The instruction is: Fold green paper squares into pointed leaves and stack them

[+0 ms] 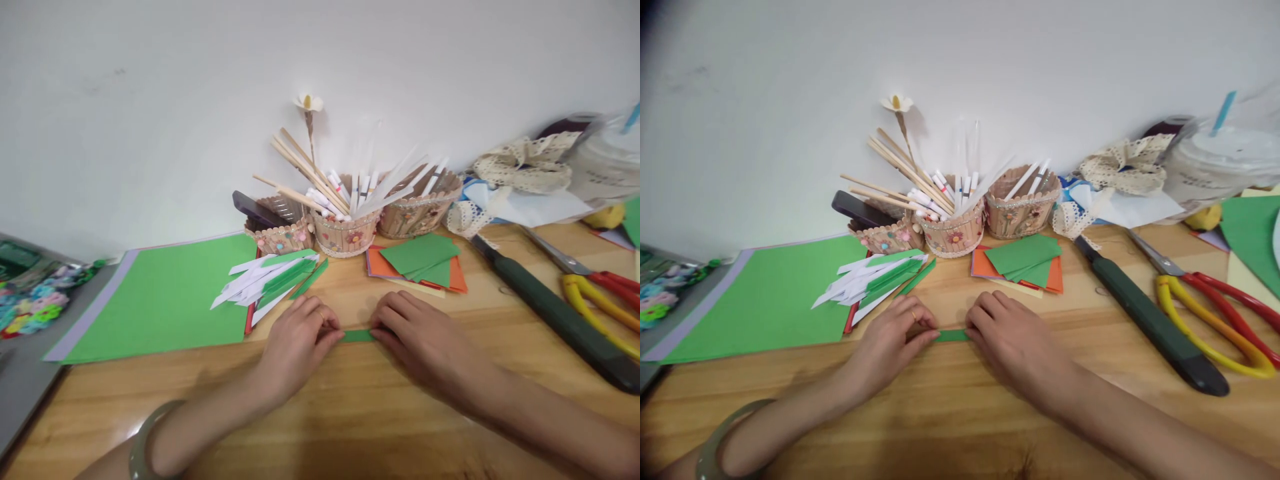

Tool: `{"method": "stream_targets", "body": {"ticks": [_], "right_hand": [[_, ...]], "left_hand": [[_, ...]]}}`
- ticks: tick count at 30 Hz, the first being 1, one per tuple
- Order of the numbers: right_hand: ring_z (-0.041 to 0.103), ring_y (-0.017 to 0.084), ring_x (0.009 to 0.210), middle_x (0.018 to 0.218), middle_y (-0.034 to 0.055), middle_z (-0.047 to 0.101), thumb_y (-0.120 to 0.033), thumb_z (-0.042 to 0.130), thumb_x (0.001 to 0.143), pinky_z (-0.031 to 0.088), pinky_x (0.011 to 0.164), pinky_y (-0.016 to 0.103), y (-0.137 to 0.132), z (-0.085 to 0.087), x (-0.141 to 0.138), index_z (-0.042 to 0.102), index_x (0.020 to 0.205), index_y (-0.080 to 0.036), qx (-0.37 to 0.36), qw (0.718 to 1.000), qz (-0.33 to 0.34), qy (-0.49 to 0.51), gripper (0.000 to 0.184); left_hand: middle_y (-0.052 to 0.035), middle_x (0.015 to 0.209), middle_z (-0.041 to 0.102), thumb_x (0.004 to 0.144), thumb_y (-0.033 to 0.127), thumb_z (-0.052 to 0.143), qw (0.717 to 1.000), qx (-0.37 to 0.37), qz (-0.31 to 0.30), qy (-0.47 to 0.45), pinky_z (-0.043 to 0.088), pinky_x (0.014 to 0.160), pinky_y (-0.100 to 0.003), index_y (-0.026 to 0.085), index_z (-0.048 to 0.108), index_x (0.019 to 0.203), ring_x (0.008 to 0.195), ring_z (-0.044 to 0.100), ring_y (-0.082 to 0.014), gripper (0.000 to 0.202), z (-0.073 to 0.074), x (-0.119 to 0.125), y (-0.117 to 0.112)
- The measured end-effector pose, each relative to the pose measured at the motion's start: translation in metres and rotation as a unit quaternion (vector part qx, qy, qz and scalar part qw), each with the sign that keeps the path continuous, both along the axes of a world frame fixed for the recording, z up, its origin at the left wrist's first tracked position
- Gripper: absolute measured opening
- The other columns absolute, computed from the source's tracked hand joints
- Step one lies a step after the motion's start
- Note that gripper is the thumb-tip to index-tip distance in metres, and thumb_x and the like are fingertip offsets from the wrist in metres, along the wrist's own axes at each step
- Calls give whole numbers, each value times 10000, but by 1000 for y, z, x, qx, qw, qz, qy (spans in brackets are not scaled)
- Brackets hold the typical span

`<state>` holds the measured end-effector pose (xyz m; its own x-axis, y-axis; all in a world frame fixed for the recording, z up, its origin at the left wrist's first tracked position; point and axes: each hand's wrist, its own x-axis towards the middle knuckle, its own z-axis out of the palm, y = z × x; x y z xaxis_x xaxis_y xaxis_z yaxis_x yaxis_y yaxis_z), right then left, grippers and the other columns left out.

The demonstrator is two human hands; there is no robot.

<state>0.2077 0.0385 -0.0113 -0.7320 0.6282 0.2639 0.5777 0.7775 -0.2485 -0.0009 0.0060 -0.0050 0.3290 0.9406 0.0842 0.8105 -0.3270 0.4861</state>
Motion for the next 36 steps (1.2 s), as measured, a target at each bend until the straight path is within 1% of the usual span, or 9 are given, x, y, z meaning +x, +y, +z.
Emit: {"method": "stream_targets", "body": {"ticks": [7,10,15,19,22,26,29,31,36], "right_hand": [[490,193,738,798,55,570,-177,480,894,416,645,319,0,-6,3,544,821,-159,13,1000,14,5,98],[490,191,748,802,54,570,-161,480,890,422,653,319,0,-7,3,542,830,-158,-7,1000,17,23,86],[494,179,761,807,45,565,-128,469,885,429,669,312,3,-6,3,534,818,-171,-58,996,32,55,102],[474,179,752,813,51,554,-131,443,895,419,651,308,1,-3,2,512,808,-169,-53,996,33,57,118],[473,178,750,808,58,548,-145,415,907,415,641,301,-2,2,1,504,808,-167,-43,997,30,61,135],[491,175,735,809,64,562,-191,391,924,411,643,303,-9,6,-2,519,820,-167,-32,997,38,54,167],[512,170,711,790,53,588,-242,401,937,401,639,298,-15,6,-5,538,882,-165,-32,996,57,56,167],[507,162,668,738,39,592,-257,377,952,383,609,284,-18,5,-5,538,857,-168,-27,995,73,67,206],[493,143,579,666,38,584,-267,297,973,352,546,259,-17,8,-2,520,759,-167,-44,996,64,49,325]], "left_hand": [[-9,851,587,773,162,686,999,13,-34,-27,426,739,-303,179,583,808,857,527,-185,109,-2,-2,-3],[-8,846,585,768,176,689,999,18,-43,-17,426,740,-307,180,575,806,856,520,-187,121,-2,-2,-4],[-9,830,589,764,170,681,999,12,-40,-25,427,727,-307,179,560,786,841,525,-188,123,-2,-1,-5],[-6,779,597,783,131,637,997,-6,-32,-71,438,702,-293,175,547,755,793,539,-175,104,-2,1,-6],[-11,790,612,783,149,637,995,-14,-16,-100,457,676,-271,175,578,838,768,564,-164,85,-1,2,-8],[-7,714,622,820,171,589,993,26,-57,-102,453,610,-237,184,622,817,683,571,-145,36,0,5,-11],[-5,668,627,851,171,537,988,67,-85,-107,439,568,-219,187,637,798,635,559,-134,114,-2,8,-12],[-6,677,646,876,181,512,985,86,-101,-113,445,579,-216,188,643,826,631,562,-129,140,-5,9,-14],[3,688,658,891,196,514,985,51,-99,-132,448,590,-194,186,655,836,623,586,-116,151,-3,8,-14]]}}
